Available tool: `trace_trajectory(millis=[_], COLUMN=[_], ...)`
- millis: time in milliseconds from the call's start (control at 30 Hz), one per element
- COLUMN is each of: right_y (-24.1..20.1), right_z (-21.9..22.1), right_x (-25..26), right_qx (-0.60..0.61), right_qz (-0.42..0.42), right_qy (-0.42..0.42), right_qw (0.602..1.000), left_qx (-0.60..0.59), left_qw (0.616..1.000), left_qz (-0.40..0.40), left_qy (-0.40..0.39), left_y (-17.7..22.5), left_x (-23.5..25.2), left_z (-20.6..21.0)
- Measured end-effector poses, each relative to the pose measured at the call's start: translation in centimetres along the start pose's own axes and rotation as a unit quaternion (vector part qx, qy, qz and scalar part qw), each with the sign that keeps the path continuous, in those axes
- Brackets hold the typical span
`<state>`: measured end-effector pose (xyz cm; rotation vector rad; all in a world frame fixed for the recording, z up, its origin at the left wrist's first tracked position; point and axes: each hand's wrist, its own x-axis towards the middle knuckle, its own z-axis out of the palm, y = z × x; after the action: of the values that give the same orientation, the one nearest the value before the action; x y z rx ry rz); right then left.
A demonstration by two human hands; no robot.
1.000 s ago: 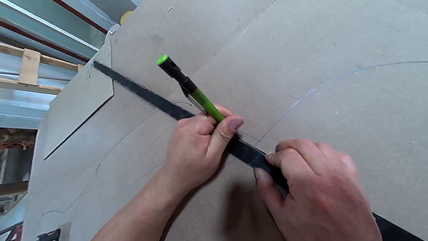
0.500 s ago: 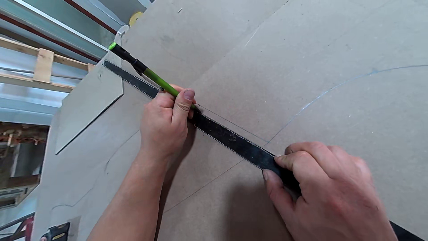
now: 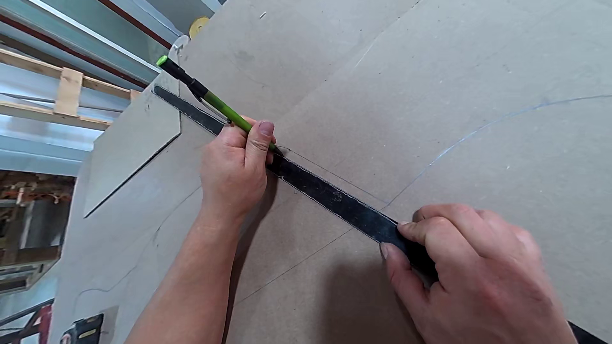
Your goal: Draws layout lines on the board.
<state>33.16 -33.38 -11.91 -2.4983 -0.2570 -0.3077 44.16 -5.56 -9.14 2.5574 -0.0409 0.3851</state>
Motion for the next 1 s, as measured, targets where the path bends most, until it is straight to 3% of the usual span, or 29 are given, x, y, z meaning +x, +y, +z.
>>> trace_trajectory(millis=[400,600,667,767,833,1000], right_y=[0.1,0.5,0.3,0.0,0.1,0.9], right_z=[-0.1,-0.3,-0.3,-0.7,-1.0,-1.0], right_x=[0.0,0.0,0.0,-0.1,-0.1,0.0], right_qx=[0.001,0.007,0.013,0.021,0.024,0.035], right_qz=[0.003,-0.031,-0.041,-0.045,-0.040,-0.060], right_qy=[-0.011,-0.024,-0.034,-0.063,-0.081,-0.102], right_qw=[1.000,0.999,0.998,0.997,0.996,0.992], left_qx=[0.007,-0.157,-0.075,0.064,0.084,0.091], left_qw=[1.000,0.975,0.985,0.997,0.996,0.995], left_qz=[-0.004,0.096,0.103,0.048,0.035,0.025], left_qy=[0.007,0.126,0.114,0.016,-0.017,0.005], left_y=[-0.2,-2.8,-4.8,-6.2,-6.6,-7.0], left_x=[0.2,0.1,-1.4,-4.7,-5.4,-4.3], left_z=[0.1,-1.5,-3.1,-4.1,-3.7,-3.0])
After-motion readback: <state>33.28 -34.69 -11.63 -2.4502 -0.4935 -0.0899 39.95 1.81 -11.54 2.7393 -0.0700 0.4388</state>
